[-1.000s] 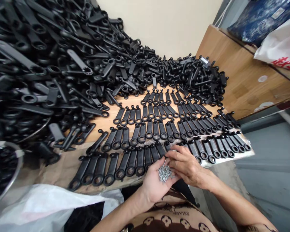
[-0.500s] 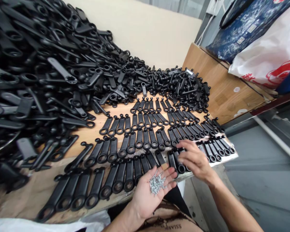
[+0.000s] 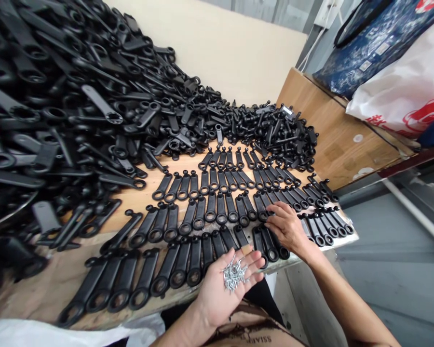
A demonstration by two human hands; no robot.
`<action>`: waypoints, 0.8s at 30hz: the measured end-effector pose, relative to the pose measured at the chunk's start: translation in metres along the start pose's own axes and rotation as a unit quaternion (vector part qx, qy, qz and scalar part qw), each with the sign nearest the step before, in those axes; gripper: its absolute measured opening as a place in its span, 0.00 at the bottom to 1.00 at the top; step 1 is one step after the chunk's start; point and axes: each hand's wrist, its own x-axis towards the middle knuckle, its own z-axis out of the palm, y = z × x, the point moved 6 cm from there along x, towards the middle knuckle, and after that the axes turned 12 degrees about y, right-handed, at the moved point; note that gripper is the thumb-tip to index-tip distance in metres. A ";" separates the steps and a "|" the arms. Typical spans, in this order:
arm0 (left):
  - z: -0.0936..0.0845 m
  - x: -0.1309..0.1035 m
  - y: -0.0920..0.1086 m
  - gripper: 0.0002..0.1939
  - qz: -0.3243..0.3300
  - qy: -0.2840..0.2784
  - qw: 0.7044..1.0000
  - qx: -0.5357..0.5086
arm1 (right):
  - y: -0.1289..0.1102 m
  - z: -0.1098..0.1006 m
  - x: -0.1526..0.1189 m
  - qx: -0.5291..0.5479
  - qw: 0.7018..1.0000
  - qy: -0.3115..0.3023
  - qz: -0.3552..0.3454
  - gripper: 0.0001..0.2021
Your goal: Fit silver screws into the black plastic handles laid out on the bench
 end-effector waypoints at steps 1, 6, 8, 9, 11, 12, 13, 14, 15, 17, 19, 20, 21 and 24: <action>0.000 0.000 0.000 0.17 0.000 -0.002 1.000 -0.001 | -0.001 -0.001 0.000 -0.006 1.000 -0.003 -0.004 0.07; -0.002 -0.004 -0.002 0.17 0.005 -0.007 1.000 -0.003 | -0.007 -0.007 0.004 -0.033 0.999 -0.024 -0.022 0.07; -0.003 -0.006 -0.004 0.17 0.008 -0.005 1.000 -0.004 | -0.008 -0.008 0.006 -0.042 0.998 -0.035 -0.023 0.07; -0.004 -0.007 -0.004 0.17 0.009 -0.005 1.000 -0.005 | -0.008 -0.009 0.006 -0.047 0.998 -0.040 -0.023 0.07; -0.004 -0.009 -0.006 0.17 0.012 -0.003 1.000 -0.005 | -0.009 -0.008 0.007 -0.053 0.997 -0.047 -0.027 0.07; -0.004 -0.011 -0.006 0.17 0.014 -0.002 1.000 -0.003 | -0.009 -0.007 0.007 -0.054 0.997 -0.049 -0.031 0.07; -0.004 -0.012 -0.007 0.17 0.017 0.000 1.000 0.000 | -0.010 -0.006 0.008 -0.054 0.997 -0.051 -0.035 0.07; -0.004 -0.014 -0.007 0.17 0.020 0.001 1.000 0.003 | -0.010 -0.006 0.008 -0.056 0.996 -0.054 -0.039 0.07; -0.004 -0.015 -0.007 0.16 0.024 0.002 1.000 0.006 | -0.011 -0.005 0.009 -0.059 0.996 -0.058 -0.040 0.07; -0.003 -0.018 -0.008 0.16 0.028 -0.001 1.000 0.009 | -0.012 -0.005 0.010 -0.069 0.995 -0.066 -0.040 0.08; -0.004 -0.021 -0.010 0.16 0.030 -0.006 0.999 0.011 | -0.014 -0.004 0.011 -0.077 0.993 -0.073 -0.040 0.08; -0.004 -0.022 -0.010 0.16 0.032 -0.007 0.999 0.013 | -0.015 -0.004 0.012 -0.080 0.993 -0.075 -0.042 0.09; -0.005 -0.024 -0.011 0.16 0.033 -0.007 0.999 0.014 | -0.016 -0.004 0.012 -0.082 0.993 -0.077 -0.043 0.10; -0.007 -0.027 -0.012 0.16 0.037 -0.010 0.999 0.016 | -0.015 -0.005 0.013 -0.081 0.993 -0.070 -0.045 0.11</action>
